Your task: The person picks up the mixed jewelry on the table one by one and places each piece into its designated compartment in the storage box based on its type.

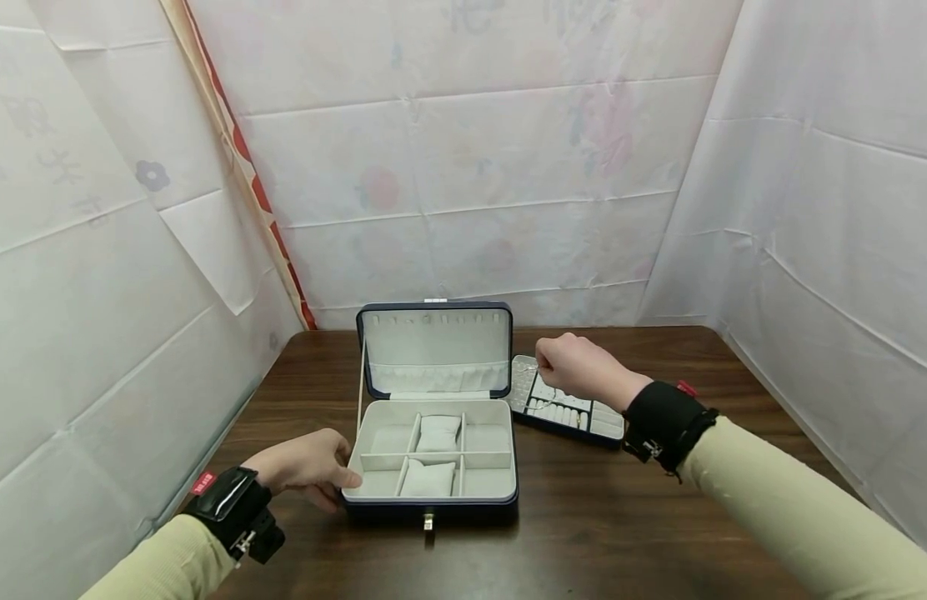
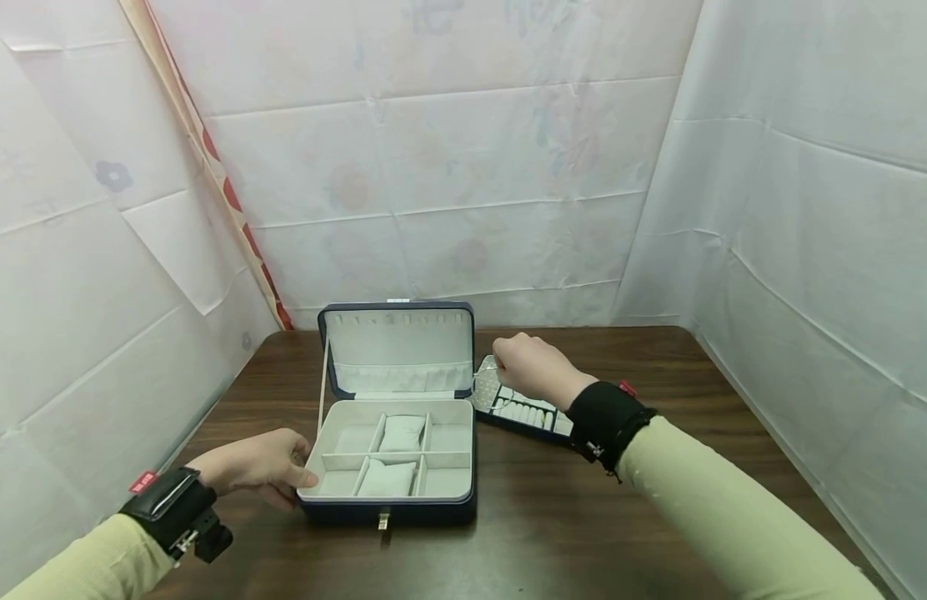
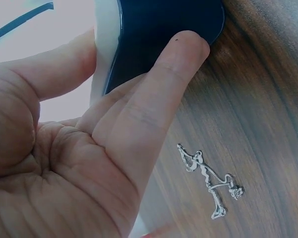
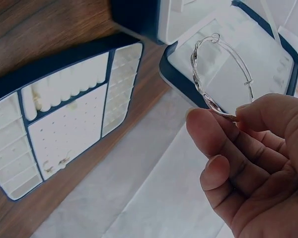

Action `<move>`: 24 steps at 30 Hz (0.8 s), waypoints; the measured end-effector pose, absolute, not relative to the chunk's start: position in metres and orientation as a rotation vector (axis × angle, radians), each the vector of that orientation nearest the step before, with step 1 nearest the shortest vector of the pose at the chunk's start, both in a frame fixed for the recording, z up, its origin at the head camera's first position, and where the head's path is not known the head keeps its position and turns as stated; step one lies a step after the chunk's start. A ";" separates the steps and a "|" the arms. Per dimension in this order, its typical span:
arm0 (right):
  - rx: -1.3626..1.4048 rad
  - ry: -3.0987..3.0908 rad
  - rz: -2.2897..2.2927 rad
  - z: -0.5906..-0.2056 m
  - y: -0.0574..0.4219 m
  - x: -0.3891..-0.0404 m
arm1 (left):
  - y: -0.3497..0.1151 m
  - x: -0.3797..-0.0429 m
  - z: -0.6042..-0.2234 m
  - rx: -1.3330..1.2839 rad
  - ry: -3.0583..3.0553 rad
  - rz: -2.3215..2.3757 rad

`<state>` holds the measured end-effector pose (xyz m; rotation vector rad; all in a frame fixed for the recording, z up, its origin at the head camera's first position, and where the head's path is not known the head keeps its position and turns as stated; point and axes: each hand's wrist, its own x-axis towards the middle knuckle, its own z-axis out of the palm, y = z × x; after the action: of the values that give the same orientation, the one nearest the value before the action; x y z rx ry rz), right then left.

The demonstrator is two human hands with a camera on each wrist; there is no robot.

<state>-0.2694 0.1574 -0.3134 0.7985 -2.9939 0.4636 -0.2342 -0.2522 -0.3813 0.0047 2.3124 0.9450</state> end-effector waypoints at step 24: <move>1.054 -2.886 0.227 -0.332 0.095 -0.274 | -0.253 -0.234 -0.381 0.009 2.282 0.988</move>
<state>-0.2739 0.0954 -0.3323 1.0541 -2.8862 0.2268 -0.2341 -0.2527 -0.3813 0.0093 2.2819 0.9881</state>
